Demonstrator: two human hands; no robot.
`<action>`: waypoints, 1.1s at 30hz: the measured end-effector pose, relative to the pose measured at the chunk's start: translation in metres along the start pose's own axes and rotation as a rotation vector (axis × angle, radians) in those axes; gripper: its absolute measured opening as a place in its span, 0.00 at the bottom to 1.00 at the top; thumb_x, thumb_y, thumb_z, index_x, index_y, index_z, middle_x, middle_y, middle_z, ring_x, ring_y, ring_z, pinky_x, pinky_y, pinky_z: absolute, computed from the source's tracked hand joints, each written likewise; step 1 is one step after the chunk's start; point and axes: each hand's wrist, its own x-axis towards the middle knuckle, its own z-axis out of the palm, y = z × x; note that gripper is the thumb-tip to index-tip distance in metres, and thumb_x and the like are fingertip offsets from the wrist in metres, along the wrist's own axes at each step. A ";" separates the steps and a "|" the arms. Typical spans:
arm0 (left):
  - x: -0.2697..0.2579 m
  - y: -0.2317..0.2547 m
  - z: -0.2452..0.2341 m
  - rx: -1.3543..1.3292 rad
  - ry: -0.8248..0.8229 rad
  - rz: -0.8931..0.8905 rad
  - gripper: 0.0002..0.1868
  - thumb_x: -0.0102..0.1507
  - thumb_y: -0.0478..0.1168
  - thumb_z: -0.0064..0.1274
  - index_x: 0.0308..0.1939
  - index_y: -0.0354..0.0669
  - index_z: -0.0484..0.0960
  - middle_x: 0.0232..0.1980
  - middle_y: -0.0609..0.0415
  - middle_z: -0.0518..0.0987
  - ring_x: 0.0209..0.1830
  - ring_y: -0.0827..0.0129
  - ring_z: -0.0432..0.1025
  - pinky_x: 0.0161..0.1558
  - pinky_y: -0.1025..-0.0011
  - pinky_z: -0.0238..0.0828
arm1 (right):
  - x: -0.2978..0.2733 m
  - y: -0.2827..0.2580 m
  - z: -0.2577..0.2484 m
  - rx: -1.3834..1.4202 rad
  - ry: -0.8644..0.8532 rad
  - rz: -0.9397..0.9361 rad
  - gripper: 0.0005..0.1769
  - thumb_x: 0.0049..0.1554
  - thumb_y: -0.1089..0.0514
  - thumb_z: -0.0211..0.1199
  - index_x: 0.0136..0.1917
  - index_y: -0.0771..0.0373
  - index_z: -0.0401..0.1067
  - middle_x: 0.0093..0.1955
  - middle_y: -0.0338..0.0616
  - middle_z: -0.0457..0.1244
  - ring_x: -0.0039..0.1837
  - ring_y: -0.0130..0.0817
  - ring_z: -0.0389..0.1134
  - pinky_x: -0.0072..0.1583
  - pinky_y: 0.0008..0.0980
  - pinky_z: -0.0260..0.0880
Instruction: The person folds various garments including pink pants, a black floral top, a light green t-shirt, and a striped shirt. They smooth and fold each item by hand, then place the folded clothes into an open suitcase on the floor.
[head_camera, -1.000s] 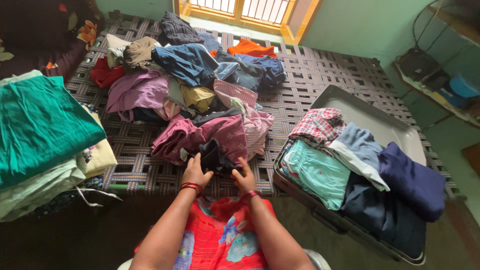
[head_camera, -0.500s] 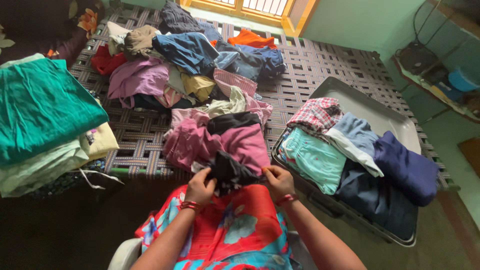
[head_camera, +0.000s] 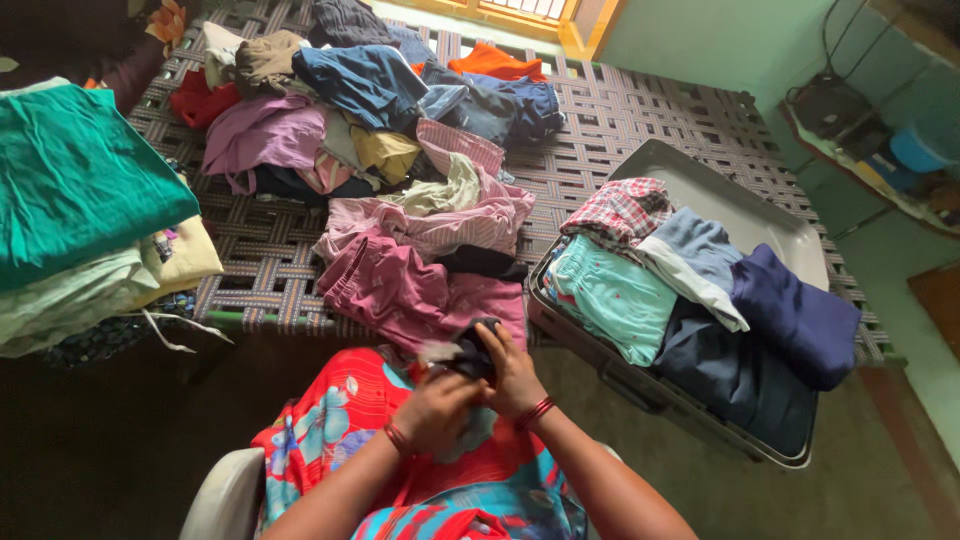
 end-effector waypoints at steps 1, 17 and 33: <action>-0.001 0.009 0.002 -0.004 -0.030 0.077 0.28 0.56 0.36 0.54 0.62 0.39 0.75 0.57 0.43 0.76 0.61 0.47 0.70 0.65 0.50 0.60 | -0.001 -0.002 -0.002 0.038 -0.015 -0.038 0.47 0.38 0.61 0.73 0.71 0.61 0.64 0.66 0.68 0.58 0.64 0.65 0.63 0.61 0.55 0.66; -0.017 -0.188 -0.036 0.307 0.502 -1.170 0.46 0.51 0.54 0.69 0.68 0.41 0.66 0.67 0.29 0.65 0.65 0.38 0.63 0.64 0.49 0.62 | -0.022 0.089 0.012 0.987 0.071 0.239 0.16 0.67 0.53 0.52 0.43 0.64 0.71 0.41 0.37 0.63 0.43 0.24 0.63 0.46 0.25 0.65; 0.058 -0.207 -0.074 -0.417 0.739 -1.284 0.34 0.60 0.50 0.61 0.63 0.33 0.69 0.55 0.44 0.78 0.51 0.59 0.78 0.54 0.66 0.76 | -0.011 0.119 0.018 1.248 -0.055 0.956 0.16 0.49 0.60 0.59 0.51 0.59 0.77 0.45 0.47 0.72 0.43 0.44 0.74 0.43 0.43 0.74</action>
